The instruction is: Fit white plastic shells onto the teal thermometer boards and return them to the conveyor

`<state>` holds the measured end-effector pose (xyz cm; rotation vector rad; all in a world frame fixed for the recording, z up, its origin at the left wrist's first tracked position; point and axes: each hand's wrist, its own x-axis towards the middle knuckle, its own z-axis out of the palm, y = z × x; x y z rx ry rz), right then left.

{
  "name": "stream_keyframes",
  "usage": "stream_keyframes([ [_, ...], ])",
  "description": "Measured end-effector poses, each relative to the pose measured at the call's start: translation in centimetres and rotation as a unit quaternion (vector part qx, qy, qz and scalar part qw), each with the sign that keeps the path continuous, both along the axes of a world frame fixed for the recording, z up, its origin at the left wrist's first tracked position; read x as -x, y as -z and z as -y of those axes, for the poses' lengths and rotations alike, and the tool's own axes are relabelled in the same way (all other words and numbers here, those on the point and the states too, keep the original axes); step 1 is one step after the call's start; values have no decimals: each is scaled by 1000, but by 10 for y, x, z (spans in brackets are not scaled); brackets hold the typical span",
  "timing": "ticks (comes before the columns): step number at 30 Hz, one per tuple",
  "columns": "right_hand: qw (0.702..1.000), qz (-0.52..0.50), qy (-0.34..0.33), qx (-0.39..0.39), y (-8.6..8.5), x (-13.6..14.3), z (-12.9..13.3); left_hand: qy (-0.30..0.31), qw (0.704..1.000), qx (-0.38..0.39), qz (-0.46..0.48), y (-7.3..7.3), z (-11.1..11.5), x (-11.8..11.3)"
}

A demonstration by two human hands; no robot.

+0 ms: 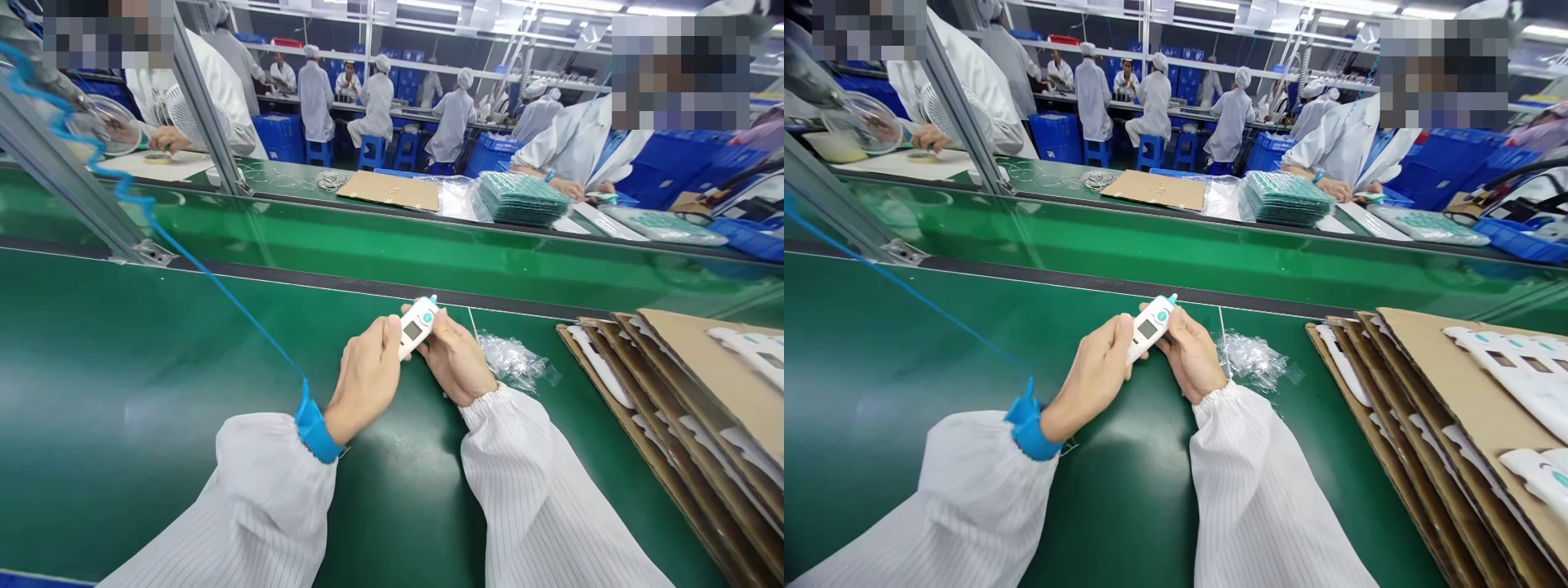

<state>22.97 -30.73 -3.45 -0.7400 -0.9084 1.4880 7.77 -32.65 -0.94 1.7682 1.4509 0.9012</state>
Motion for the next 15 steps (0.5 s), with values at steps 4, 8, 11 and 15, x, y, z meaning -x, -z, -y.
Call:
stream_keyframes([
  [4, 999, 31, -30, 4, -2, 1, 1, 14, 994, 91, 52, -3, -10, 5],
  [8, 999, 39, -29, 10, -2, 4, 3, 10, 997, 81, -16, -7, -11, 3],
  [11, 999, 33, -9, 16, 0, 7, 3, 26, 996, 79, -35, -11, -10, 2],
  [15, 999, 20, 6, 24, 1, 9, 3, 41, 995, 90, -31, -17, -10, 4],
])
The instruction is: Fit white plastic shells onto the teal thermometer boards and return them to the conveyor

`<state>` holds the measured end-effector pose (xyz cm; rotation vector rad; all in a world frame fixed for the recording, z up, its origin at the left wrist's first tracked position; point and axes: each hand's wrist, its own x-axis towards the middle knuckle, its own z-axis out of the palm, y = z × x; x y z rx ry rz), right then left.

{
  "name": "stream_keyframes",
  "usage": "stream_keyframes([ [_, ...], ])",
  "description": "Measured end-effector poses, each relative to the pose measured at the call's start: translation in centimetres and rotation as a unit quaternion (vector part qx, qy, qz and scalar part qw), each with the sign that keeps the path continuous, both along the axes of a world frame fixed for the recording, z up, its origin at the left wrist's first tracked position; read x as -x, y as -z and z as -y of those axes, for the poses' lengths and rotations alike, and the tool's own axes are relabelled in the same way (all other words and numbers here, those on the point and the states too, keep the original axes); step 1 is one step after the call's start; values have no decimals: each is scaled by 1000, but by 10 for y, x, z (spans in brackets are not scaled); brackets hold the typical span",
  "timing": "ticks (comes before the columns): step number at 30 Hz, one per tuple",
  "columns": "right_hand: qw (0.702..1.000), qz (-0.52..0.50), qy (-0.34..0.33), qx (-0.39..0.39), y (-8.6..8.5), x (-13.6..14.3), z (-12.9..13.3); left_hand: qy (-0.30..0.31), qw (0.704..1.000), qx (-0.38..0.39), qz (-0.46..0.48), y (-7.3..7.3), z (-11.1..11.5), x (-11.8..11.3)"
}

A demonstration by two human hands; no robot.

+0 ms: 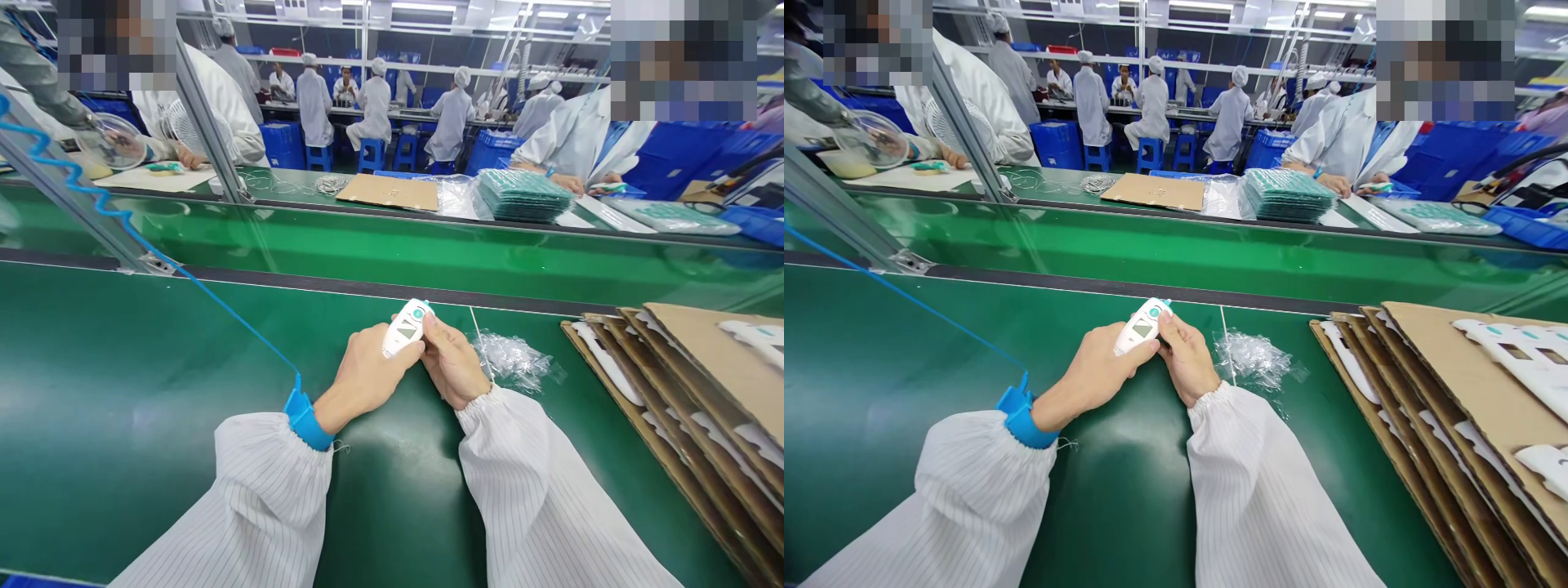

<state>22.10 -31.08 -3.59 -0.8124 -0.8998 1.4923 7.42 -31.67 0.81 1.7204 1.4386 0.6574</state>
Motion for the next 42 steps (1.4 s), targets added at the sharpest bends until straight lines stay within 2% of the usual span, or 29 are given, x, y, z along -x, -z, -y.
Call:
stream_keyframes([
  [4, 1000, -2, -8, -4, -1, 0, 1, 6, 999, 27, 46, -4, 1, 3],
  [6, 1000, 2, -12, -2, -2, -1, 1, 12, 985, 122, 124, -5, -1, 5],
  [7, 1000, 2, -12, 1, -2, -1, 1, 21, 966, 189, 178, -5, -2, 6],
  [9, 1000, 0, -5, -1, -1, -1, 1, 49, 906, 313, 280, -4, -6, 10],
  [11, 1000, 5, 9, -9, -1, -1, 0, 75, 858, 376, 341, -2, -10, 13],
  [13, 1000, 15, 23, -15, 0, -1, 0, 85, 839, 393, 368, 2, -13, 15],
  [16, 999, 18, 30, -12, 0, -2, 0, 89, 832, 390, 385, 7, -15, 16],
  [22, 999, 10, 37, -11, -2, -3, -1, 77, 839, 363, 398, 9, -13, 14],
  [31, 1000, 13, 13, -2, -4, -5, -1, 46, 844, 334, 418, 13, -14, 14],
  [34, 999, 35, 5, -1, -5, -7, -2, 42, 859, 323, 396, 14, -13, 12],
  [36, 998, 56, -8, -10, -4, -5, -1, 16, 886, 263, 381, 16, -13, 9],
  [38, 996, 70, -36, -30, -5, 1, 3, -30, 919, 154, 362, 18, -13, 6],
  [40, 993, 79, -76, -40, -5, 8, 8, -68, 944, 55, 319, 22, -15, 5],
  [42, 990, 85, -108, -25, -4, 14, 11, -88, 961, -6, 263, 28, -19, 7],
])
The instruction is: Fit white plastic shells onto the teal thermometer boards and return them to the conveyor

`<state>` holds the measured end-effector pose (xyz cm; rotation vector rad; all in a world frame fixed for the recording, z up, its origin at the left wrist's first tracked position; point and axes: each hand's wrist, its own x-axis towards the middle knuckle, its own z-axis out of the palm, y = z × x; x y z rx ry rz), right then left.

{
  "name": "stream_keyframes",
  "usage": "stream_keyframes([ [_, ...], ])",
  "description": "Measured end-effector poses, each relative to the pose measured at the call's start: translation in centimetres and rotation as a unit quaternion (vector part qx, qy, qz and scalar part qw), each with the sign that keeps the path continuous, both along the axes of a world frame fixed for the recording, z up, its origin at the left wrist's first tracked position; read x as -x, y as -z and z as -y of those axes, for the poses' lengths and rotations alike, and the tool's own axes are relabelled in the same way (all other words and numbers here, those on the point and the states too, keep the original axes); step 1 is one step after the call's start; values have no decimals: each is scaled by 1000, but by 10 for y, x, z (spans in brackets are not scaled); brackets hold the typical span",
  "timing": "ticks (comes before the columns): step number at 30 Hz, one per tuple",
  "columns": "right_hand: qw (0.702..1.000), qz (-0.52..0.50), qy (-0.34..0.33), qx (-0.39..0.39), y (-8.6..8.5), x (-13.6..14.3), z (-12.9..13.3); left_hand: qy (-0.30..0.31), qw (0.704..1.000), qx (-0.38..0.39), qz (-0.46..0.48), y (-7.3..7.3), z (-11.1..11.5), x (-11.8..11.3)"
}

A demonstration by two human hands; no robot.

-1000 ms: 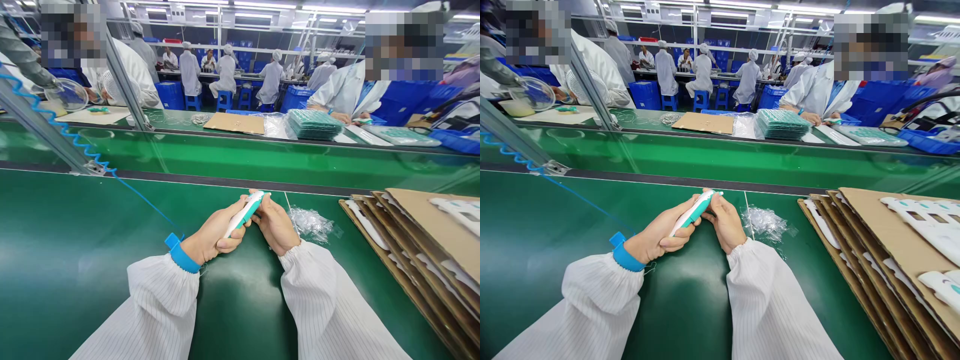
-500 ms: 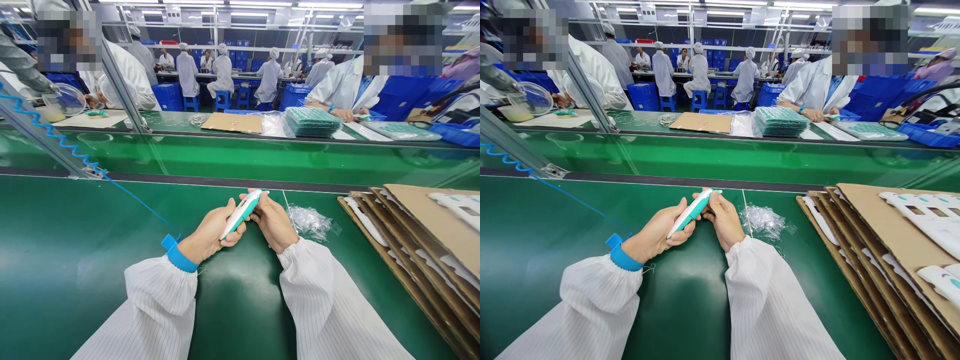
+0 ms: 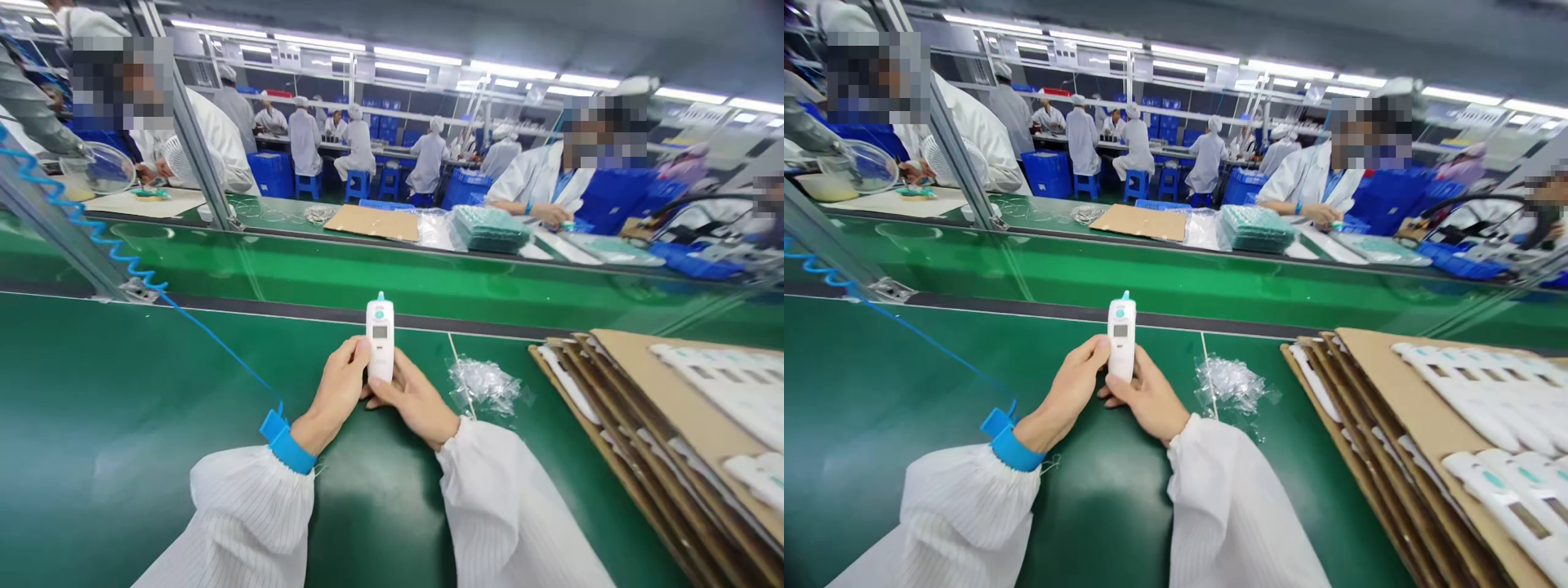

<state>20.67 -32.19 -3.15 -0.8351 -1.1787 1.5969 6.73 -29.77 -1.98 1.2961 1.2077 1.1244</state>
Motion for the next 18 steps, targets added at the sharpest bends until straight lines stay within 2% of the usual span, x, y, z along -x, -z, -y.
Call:
stream_keyframes([
  [2, 999, 10, -8, 32, -1, 1, -3, -31, 998, -35, -48, 7, -5, 2],
  [4, 998, 30, 17, 62, -6, -5, -17, -62, 994, -57, -66, 14, -9, 4],
  [7, 990, 78, 69, 95, -18, -18, -57, -83, 993, -54, -59, 21, -11, 4],
  [10, 980, 125, 117, 106, -27, -28, -111, -81, 994, -50, -51, 22, -9, 3],
  [13, 958, 189, 192, 98, -26, -34, -163, -70, 995, -49, -49, 20, -7, 3],
  [15, 939, 238, 231, 94, -23, -38, -186, -53, 996, -49, -45, 18, -6, 3],
  [18, 906, 310, 275, 84, -23, -47, -202, -39, 997, -52, -50, 16, -5, 3],
])
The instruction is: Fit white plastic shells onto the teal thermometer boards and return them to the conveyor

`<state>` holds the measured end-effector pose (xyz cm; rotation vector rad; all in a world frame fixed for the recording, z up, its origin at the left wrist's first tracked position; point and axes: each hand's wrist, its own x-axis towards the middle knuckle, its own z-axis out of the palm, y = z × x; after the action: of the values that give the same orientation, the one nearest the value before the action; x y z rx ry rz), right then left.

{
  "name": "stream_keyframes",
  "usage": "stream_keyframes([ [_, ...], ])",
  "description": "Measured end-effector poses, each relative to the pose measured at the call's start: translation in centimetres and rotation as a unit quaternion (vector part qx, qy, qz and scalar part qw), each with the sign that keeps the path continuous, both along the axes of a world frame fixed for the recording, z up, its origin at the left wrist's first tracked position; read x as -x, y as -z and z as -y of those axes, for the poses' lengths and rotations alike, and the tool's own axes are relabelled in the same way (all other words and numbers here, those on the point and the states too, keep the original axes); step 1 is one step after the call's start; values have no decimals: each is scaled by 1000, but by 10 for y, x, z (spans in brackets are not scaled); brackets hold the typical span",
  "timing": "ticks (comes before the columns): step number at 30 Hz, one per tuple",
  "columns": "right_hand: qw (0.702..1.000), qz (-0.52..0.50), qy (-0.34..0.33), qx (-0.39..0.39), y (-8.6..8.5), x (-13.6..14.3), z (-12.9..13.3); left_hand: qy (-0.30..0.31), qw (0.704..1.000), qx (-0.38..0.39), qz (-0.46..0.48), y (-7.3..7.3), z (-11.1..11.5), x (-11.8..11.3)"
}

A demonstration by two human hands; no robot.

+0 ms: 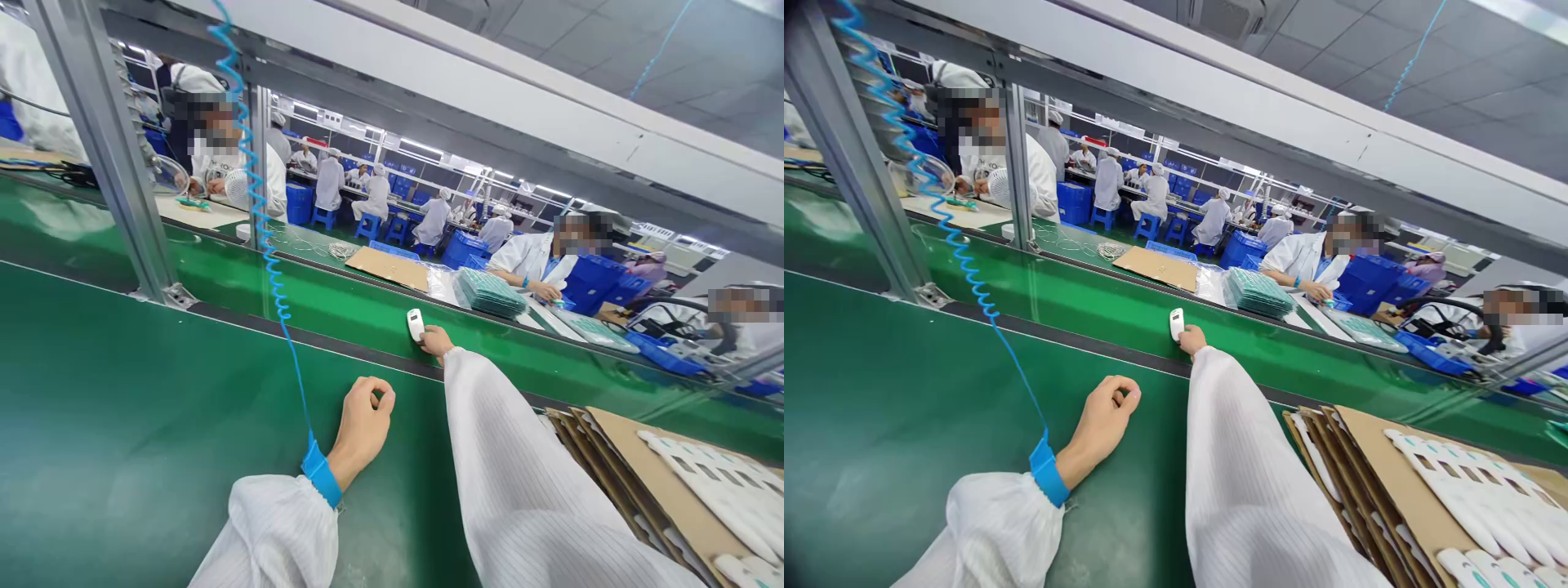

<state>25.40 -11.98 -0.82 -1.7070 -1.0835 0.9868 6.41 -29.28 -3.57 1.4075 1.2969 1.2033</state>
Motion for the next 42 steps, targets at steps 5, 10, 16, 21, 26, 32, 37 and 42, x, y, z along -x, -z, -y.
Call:
stream_keyframes([
  [5, 993, 106, 25, -46, -11, -1, 21, -11, 1000, -8, -20, -4, 3, 0],
  [10, 986, 78, -127, -79, -11, 33, 98, -6, 999, -26, -39, -6, 4, 0],
  [16, 903, -324, -277, -62, 11, 67, 190, -14, 992, -84, -96, -3, 8, -1],
  [21, 853, -438, -280, -54, 12, 66, 205, -16, 979, -134, -155, -12, 14, -1],
  [26, 784, -544, -299, -22, 14, 76, 220, -64, 939, -174, -288, -13, 16, -2],
  [32, 748, -594, -296, -12, 20, 86, 230, -60, 916, -165, -360, 0, 11, -2],
  [37, 737, -608, -295, -14, 19, 84, 226, -50, 913, -178, -364, 1, 9, -2],
  [42, 736, -615, -285, -10, 18, 85, 226, -55, 913, -177, -363, -1, 11, -3],
])
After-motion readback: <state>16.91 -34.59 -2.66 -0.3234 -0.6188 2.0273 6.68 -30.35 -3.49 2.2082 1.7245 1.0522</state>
